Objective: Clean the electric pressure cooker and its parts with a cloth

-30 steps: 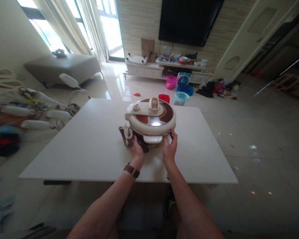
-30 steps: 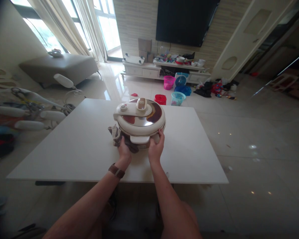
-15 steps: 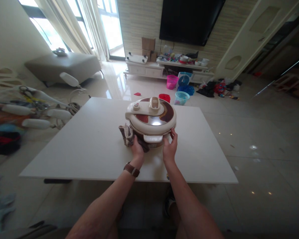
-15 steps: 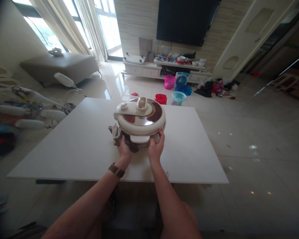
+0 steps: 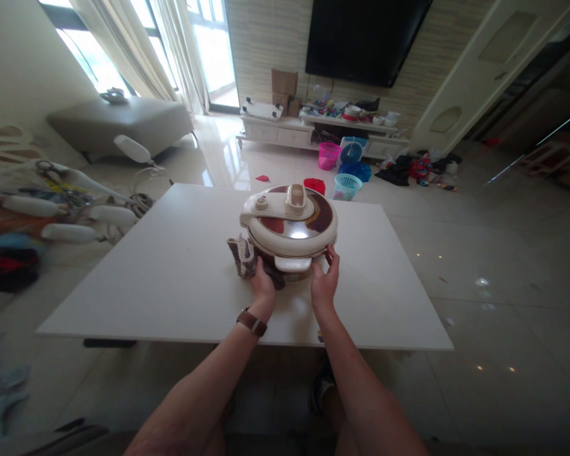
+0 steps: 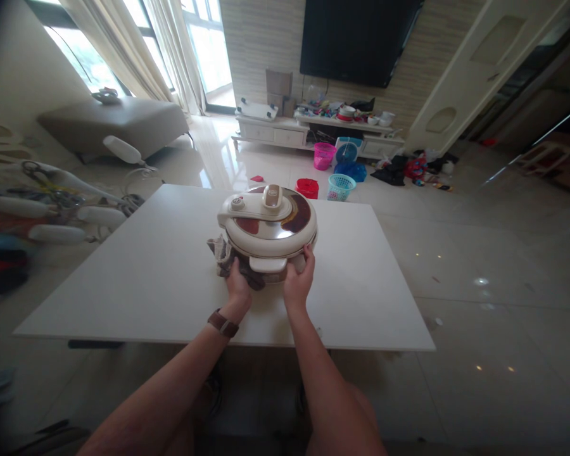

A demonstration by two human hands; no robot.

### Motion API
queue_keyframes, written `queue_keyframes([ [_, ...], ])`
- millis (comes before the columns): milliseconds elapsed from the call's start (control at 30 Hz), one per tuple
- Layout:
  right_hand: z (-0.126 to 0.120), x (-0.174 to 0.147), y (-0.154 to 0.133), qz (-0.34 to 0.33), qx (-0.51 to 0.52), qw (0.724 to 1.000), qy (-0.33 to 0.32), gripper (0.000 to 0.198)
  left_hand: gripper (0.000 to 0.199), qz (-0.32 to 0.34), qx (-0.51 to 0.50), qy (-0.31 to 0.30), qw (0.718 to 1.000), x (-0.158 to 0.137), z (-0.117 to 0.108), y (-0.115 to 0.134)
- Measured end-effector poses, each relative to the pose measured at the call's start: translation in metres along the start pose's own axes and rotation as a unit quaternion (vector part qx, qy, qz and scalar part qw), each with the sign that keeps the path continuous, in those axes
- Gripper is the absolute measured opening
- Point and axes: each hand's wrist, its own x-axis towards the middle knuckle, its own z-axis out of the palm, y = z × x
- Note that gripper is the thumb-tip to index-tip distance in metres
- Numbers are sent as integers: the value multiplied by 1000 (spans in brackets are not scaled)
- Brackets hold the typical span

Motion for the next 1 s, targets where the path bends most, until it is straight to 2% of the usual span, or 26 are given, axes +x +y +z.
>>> queue_keyframes([
  [533, 1, 0, 4, -7, 6, 1000, 2, 60, 25, -24, -12, 12, 1000, -1, 1, 2],
  [1000, 1, 0, 3, -2, 5, 1000, 5, 60, 28, -5, -15, 9, 1000, -1, 2, 0],
])
